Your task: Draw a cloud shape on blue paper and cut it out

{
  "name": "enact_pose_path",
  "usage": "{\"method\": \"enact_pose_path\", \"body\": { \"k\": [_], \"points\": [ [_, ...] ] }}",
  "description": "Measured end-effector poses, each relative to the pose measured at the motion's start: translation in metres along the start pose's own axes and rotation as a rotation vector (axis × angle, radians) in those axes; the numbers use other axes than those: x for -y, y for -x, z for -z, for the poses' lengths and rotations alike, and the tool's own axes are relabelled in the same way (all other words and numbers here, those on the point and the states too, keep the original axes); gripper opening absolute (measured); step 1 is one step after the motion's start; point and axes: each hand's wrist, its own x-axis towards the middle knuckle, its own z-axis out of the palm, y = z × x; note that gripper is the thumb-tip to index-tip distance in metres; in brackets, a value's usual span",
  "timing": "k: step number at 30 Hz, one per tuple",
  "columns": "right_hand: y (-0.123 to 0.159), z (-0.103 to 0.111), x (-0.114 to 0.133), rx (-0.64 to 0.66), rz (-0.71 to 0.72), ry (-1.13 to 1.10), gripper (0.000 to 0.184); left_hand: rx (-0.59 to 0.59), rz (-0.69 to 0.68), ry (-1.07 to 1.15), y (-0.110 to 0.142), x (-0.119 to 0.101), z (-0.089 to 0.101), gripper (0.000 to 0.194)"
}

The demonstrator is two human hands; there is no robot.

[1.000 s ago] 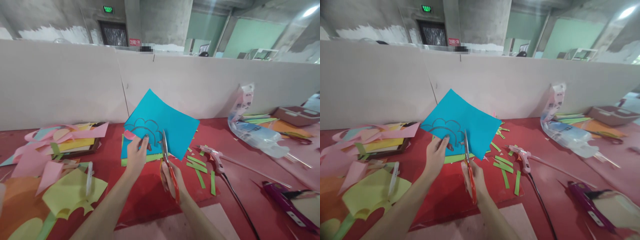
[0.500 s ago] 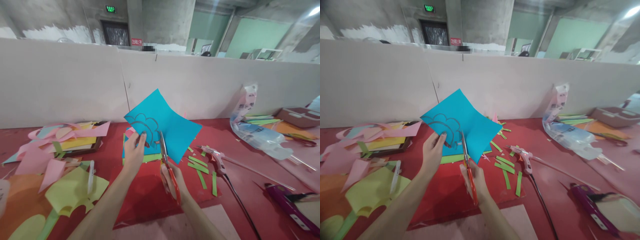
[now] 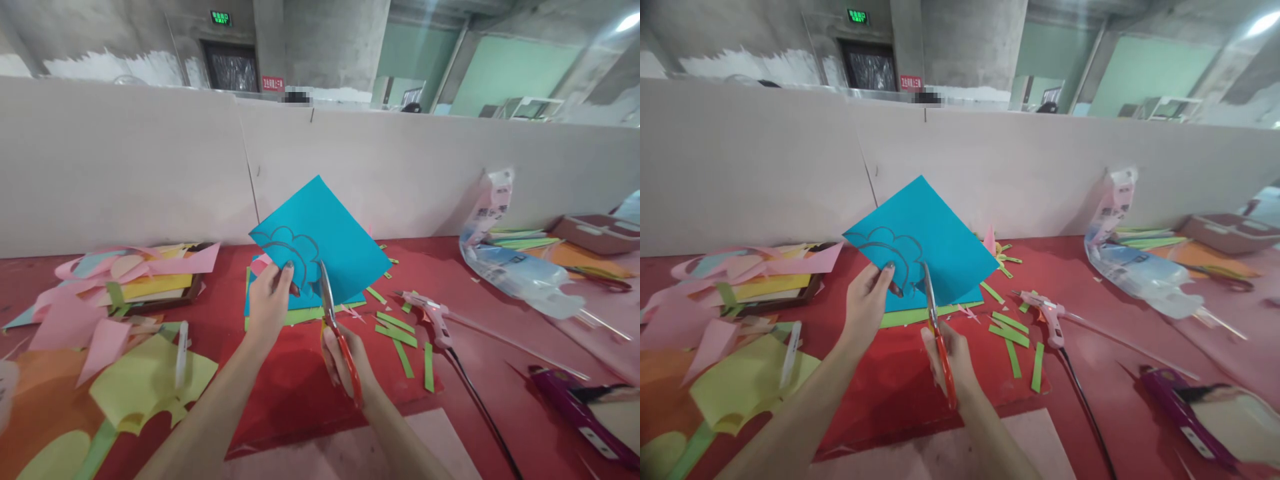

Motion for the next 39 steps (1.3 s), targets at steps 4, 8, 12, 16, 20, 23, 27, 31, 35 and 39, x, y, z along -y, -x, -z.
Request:
{"method": "enact_pose_path", "body": {
  "k": [4, 8, 12, 16, 20, 23, 27, 31, 35, 39],
  "points": [
    [-0.0004, 0.0009, -0.0017, 0.019, 0.010, -0.011, 0.037, 0.001, 0.011, -0.010, -0.0007, -0.0023, 0.0008, 0.028],
    [-0.0006, 0.0021, -0.0052, 0.036, 0.039, -0.026, 0.036, 0.030, 0.013, -0.017, -0.0002, -0.0028, 0.0004, 0.028],
    [-0.0009, 0.0022, -0.0045, 0.043, 0.056, -0.061, 0.036, 0.076, -0.004, -0.024, 0.0017, -0.0013, -0.0031, 0.029],
    [-0.0008, 0.0015, -0.0007, 0.056, 0.083, -0.070, 0.037, 0.131, -0.002, -0.013, 0.0030, -0.0006, -0.0052, 0.029],
    [-0.0005, 0.0020, 0.0000, 0.064, 0.085, -0.080, 0.035, 0.125, -0.008, -0.022, 0.0027, -0.0004, -0.0046, 0.029],
    [-0.0011, 0.0027, -0.0012, 0.072, 0.083, -0.109, 0.034, 0.116, -0.018, -0.049, 0.0013, 0.0005, -0.0037, 0.030],
    [-0.0021, 0.0033, -0.0022, 0.077, 0.096, -0.108, 0.033, 0.130, -0.039, -0.112, -0.0009, 0.0004, -0.0016, 0.032],
    [-0.0020, 0.0040, -0.0043, 0.068, 0.088, -0.082, 0.033, 0.144, -0.051, -0.175, -0.0027, -0.0015, 0.0014, 0.035],
    [-0.0014, 0.0045, -0.0065, 0.051, 0.080, -0.052, 0.033, 0.150, -0.044, -0.209, -0.0032, -0.0023, 0.0033, 0.036],
    [-0.0009, 0.0041, -0.0050, 0.031, 0.082, -0.027, 0.035, 0.159, -0.039, -0.205, -0.0030, -0.0018, 0.0038, 0.036]
  ]
}}
